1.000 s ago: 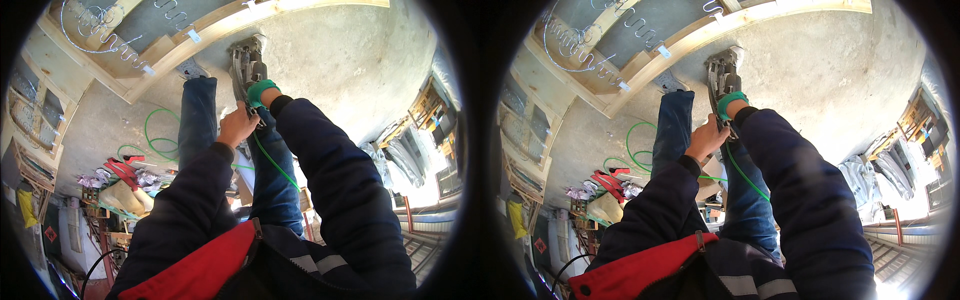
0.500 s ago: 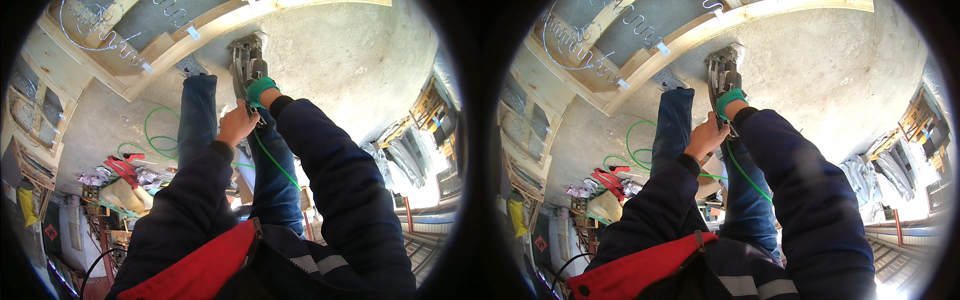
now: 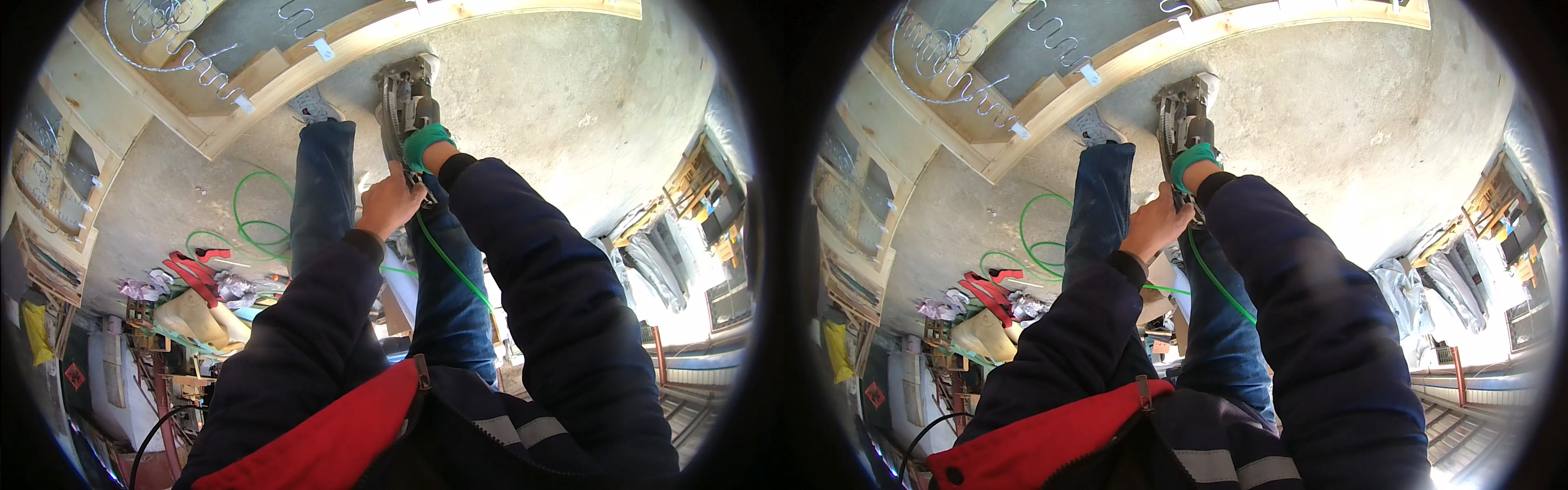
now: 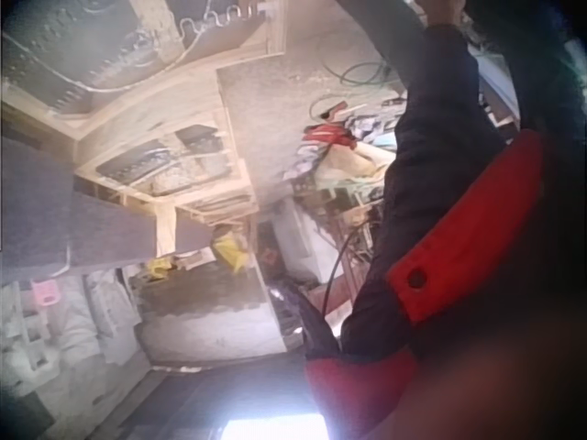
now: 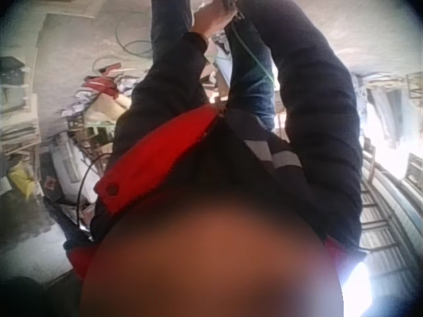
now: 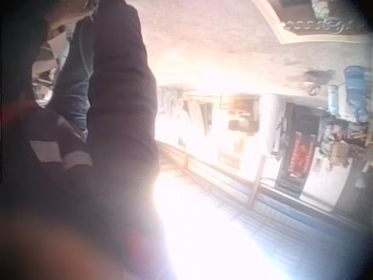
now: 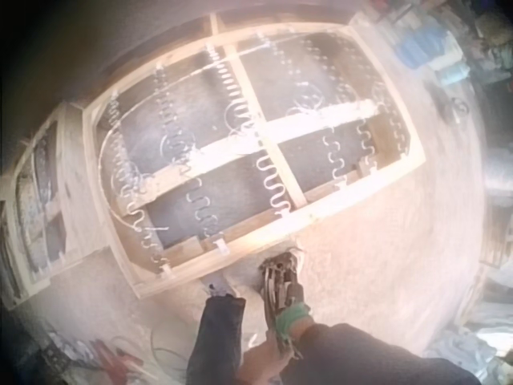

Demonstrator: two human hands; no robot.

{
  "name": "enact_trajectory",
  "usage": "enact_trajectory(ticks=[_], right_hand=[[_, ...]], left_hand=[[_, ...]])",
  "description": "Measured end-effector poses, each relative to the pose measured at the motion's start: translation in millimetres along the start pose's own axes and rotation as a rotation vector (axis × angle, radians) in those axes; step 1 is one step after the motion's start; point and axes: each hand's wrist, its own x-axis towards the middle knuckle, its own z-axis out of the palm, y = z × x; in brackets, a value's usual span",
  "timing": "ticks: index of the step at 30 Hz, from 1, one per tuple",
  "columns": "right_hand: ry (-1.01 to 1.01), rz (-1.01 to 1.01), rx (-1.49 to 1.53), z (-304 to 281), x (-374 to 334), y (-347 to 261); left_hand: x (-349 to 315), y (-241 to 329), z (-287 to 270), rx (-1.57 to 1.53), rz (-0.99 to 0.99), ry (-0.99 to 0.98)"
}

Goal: The person uses a pneumatic staple gun to attach metal springs to a wooden frame. They repeatedly position springs, fire staples, and reload the staple gun with a strip of staples from a nearby box.

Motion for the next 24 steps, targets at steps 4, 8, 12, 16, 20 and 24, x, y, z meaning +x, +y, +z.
enact_trajectory(ticks=[4, 8, 12, 16, 20, 24], right_hand=[[0.012, -0.029, -0.054, 4.7, 8.5, -2.2], [0.027, -0.034, -0.082, 11.2, 19.4, -3.9], [0.059, -0.044, -0.117, 11.5, 20.1, -3.8], [0.020, 0.015, -0.036, 2.9, 6.0, -1.8], [0.075, 0.028, 0.127, 0.5, -16.1, 4.1], [0.055, 0.050, 0.321, 7.0, -28.2, 19.8]], left_hand=[[1.1, 0.6, -0.6, 0.004, -0.013, -0.022], [2.8, 0.1, 0.0, -0.003, -0.033, -0.037], [3.2, -1.1, 0.5, -0.016, -0.032, -0.035], [2.7, -0.8, -0.2, -0.029, -0.027, -0.024], [1.4, -0.7, -1.1, -0.028, -0.021, -0.019], [0.8, -1.1, -1.1, -0.029, 0.007, 0.031]])
